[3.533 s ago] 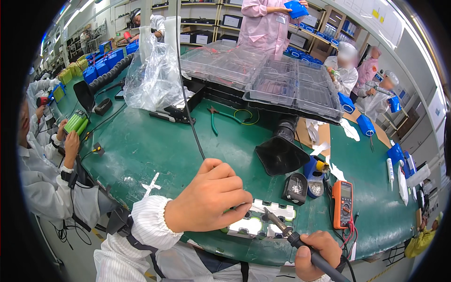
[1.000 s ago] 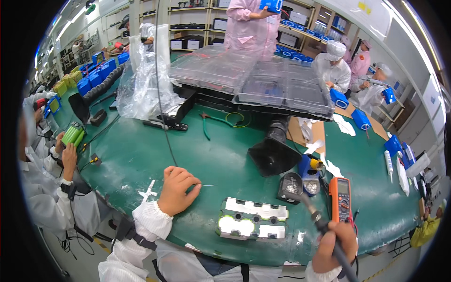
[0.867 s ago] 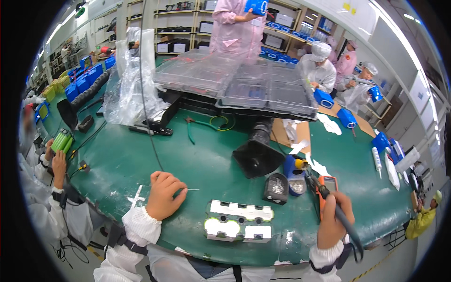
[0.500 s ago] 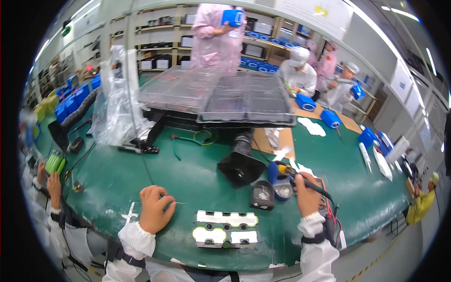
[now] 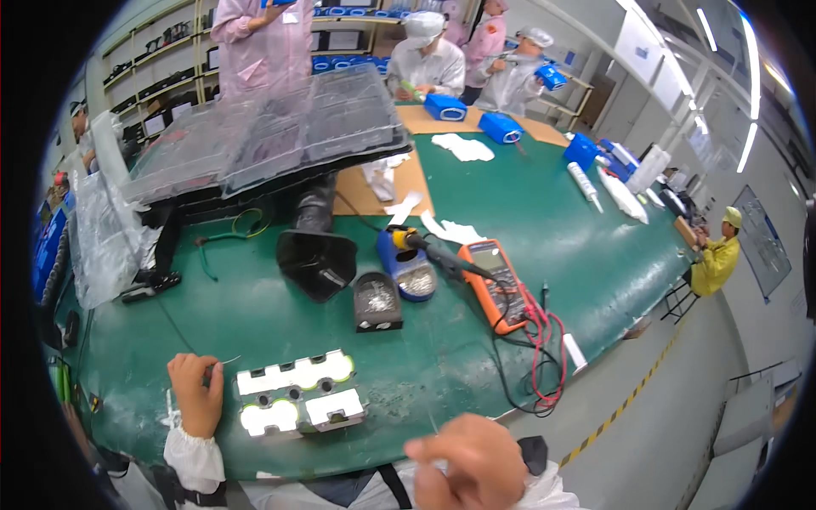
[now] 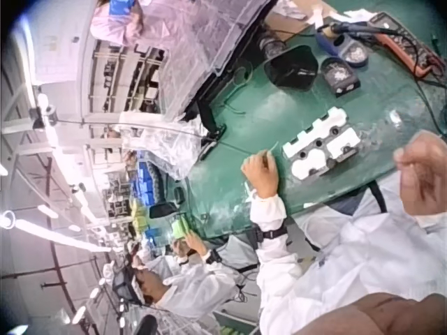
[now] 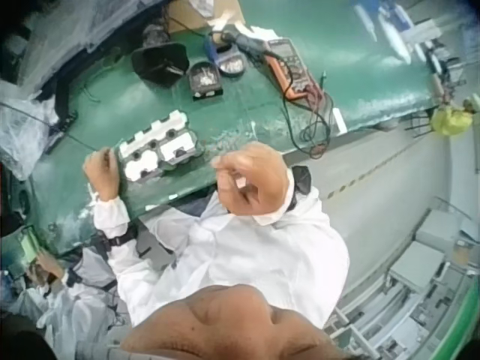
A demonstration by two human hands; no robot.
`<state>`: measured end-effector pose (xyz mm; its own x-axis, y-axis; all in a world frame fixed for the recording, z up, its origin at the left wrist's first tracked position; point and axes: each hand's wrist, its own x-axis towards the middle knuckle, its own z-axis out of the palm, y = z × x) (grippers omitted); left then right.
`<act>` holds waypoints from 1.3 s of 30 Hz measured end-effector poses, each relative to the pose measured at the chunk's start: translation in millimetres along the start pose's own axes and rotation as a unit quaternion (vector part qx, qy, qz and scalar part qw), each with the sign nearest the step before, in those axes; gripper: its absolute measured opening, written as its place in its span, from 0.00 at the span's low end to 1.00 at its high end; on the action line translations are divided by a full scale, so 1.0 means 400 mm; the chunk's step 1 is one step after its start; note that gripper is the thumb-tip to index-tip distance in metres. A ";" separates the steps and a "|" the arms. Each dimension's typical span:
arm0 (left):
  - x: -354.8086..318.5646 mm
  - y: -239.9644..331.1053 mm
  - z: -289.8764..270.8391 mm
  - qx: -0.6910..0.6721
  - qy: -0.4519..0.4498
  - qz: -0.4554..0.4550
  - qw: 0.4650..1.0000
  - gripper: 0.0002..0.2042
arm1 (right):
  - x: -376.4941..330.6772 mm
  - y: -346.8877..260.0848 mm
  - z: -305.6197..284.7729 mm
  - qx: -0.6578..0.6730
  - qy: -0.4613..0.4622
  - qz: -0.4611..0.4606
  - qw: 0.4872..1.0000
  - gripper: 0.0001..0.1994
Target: Assemble and solder components for rechargeable lithium battery packs.
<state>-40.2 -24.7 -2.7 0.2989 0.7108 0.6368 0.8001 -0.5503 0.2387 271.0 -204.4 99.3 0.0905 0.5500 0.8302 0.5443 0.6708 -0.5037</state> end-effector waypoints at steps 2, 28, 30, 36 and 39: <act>0.003 -0.003 0.003 0.017 0.008 0.017 1.000 0.05 | 0.029 -0.038 0.020 0.054 0.017 -0.048 0.997 0.32; -0.012 0.064 -0.096 -0.327 -0.215 -0.008 0.920 0.33 | -0.003 0.257 -0.047 0.046 -0.364 0.378 0.850 0.38; -0.005 0.098 -0.098 -0.346 -0.263 0.022 0.900 0.35 | -0.020 0.258 -0.043 0.017 -0.407 0.339 0.848 0.39; -0.007 0.119 -0.025 -0.363 -0.316 0.036 0.876 0.37 | -0.081 0.315 0.038 0.210 -0.387 0.417 0.795 0.36; 0.008 0.110 -0.031 -0.377 -0.316 0.013 0.870 0.38 | -0.023 0.327 0.074 0.307 -0.345 0.398 0.792 0.30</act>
<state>-10.3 -52.0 18.8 0.7293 0.6613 0.1753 0.2911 -0.5318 0.7952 316.6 -107.1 18.5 -0.3926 0.9192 -0.0314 0.0159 -0.0273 -0.9995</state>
